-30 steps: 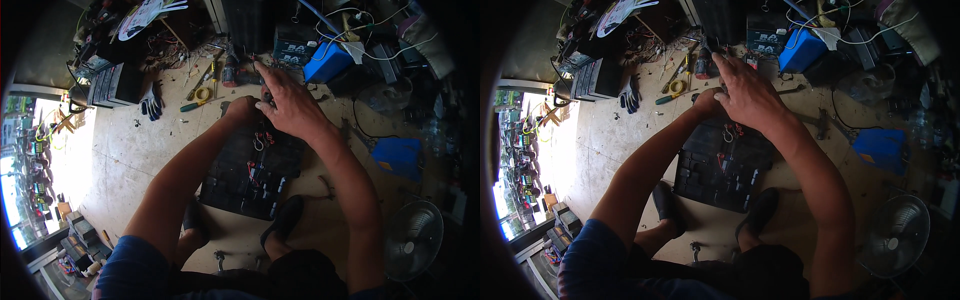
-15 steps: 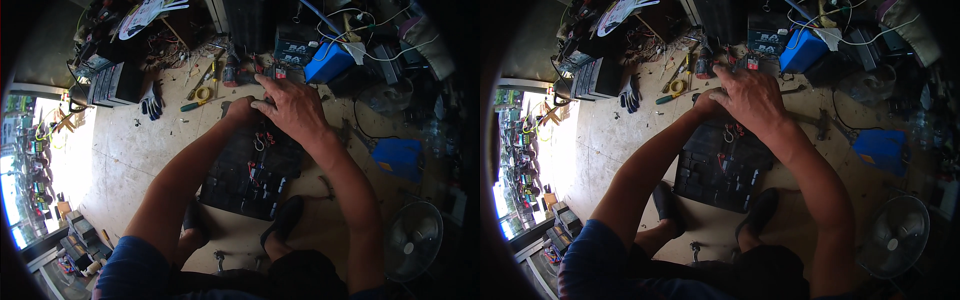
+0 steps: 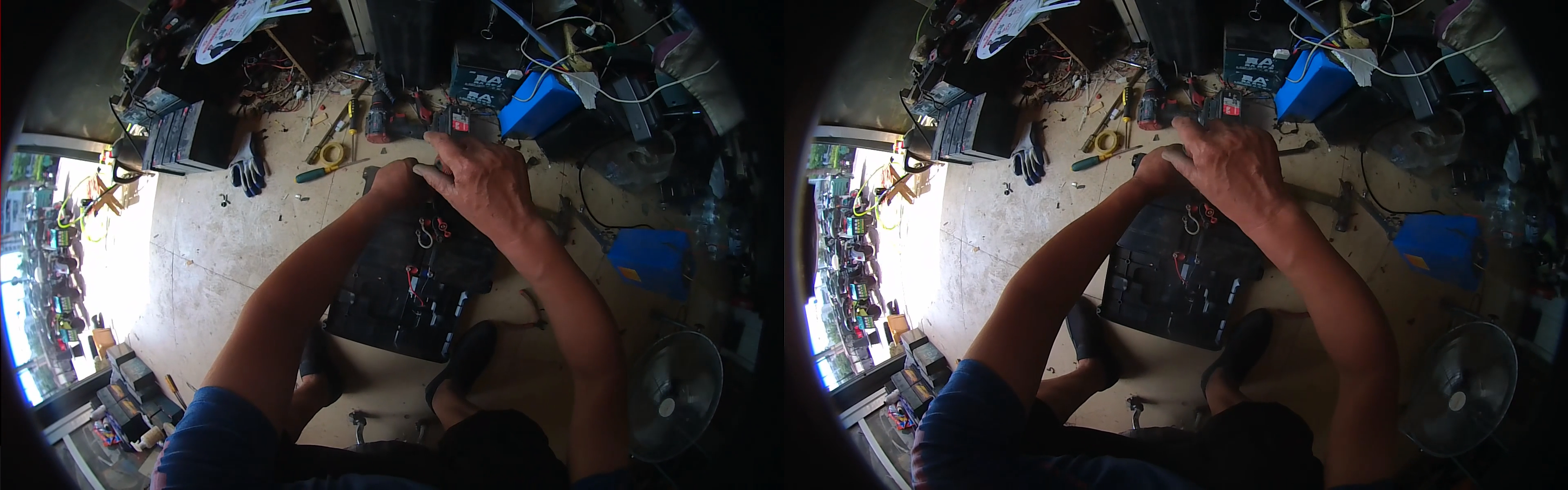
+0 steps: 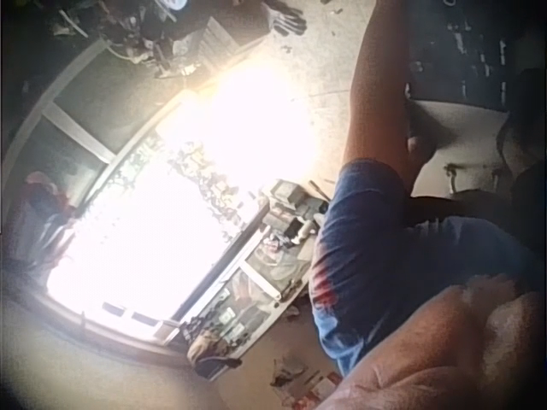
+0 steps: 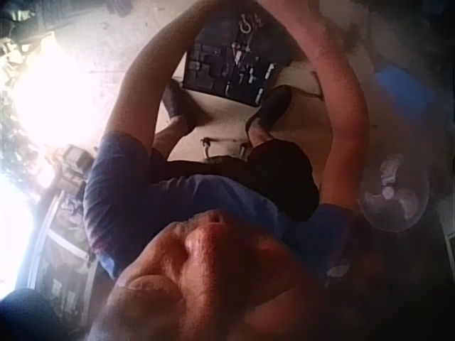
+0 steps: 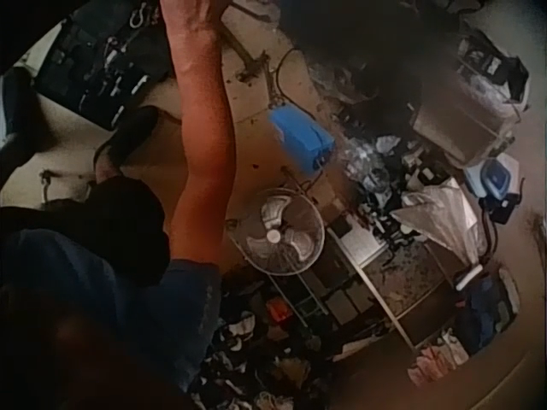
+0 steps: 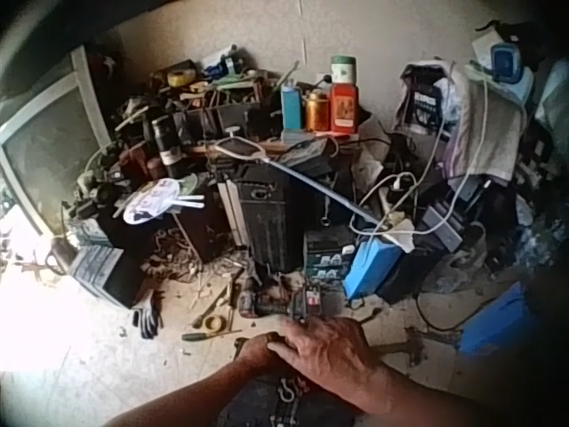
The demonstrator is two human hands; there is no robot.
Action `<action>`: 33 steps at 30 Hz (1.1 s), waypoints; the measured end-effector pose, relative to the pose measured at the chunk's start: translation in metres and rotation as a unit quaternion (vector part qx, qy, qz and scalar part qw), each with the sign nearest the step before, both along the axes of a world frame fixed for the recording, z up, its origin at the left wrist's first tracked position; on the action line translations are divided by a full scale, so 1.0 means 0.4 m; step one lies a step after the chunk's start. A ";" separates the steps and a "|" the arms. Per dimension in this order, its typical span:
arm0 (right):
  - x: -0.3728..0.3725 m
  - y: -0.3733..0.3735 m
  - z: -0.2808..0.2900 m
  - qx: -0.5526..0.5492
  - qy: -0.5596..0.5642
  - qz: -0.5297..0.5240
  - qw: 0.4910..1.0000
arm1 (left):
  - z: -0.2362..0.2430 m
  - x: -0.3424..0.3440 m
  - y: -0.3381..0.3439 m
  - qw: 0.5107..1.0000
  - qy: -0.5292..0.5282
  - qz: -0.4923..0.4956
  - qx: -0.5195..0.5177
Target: The recorder is shown wiring or repairing a battery pack, specifically connecting wires to terminals.
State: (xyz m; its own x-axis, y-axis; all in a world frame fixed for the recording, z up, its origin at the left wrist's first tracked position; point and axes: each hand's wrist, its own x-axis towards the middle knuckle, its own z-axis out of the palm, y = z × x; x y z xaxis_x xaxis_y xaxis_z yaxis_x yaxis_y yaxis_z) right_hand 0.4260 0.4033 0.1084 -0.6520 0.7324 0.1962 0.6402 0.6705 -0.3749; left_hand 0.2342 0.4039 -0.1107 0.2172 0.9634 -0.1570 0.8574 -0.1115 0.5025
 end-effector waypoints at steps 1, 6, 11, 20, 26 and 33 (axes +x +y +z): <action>0.004 -0.004 -0.007 -0.004 0.000 -0.004 1.000 | 0.070 0.021 -0.008 0.999 -0.018 0.002 -0.030; -0.011 -0.007 0.011 0.043 0.079 0.032 0.995 | 0.040 -0.002 -0.010 0.997 0.055 0.015 -0.043; 0.019 0.004 -0.015 0.025 0.090 0.013 0.996 | 0.172 0.056 -0.020 0.995 0.034 0.011 -0.093; 0.022 0.006 0.014 -0.056 0.045 -0.005 0.997 | 0.212 0.057 -0.014 0.996 0.007 0.006 -0.089; -0.013 -0.011 0.012 -0.070 0.049 -0.001 0.996 | 0.157 0.035 -0.013 0.995 0.042 0.038 -0.081; 0.020 0.051 0.019 -0.159 0.060 -0.008 0.985 | 0.102 0.025 0.006 0.996 0.042 -0.061 -0.054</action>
State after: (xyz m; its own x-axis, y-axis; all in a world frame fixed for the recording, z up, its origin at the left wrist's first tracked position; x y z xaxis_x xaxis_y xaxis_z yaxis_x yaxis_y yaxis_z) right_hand 0.4338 0.4239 0.1160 -0.6255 0.7797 0.0287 0.5889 0.4960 -0.6381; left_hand 0.2440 0.4062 -0.0699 0.3139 0.9069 -0.2812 0.8799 -0.1665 0.4451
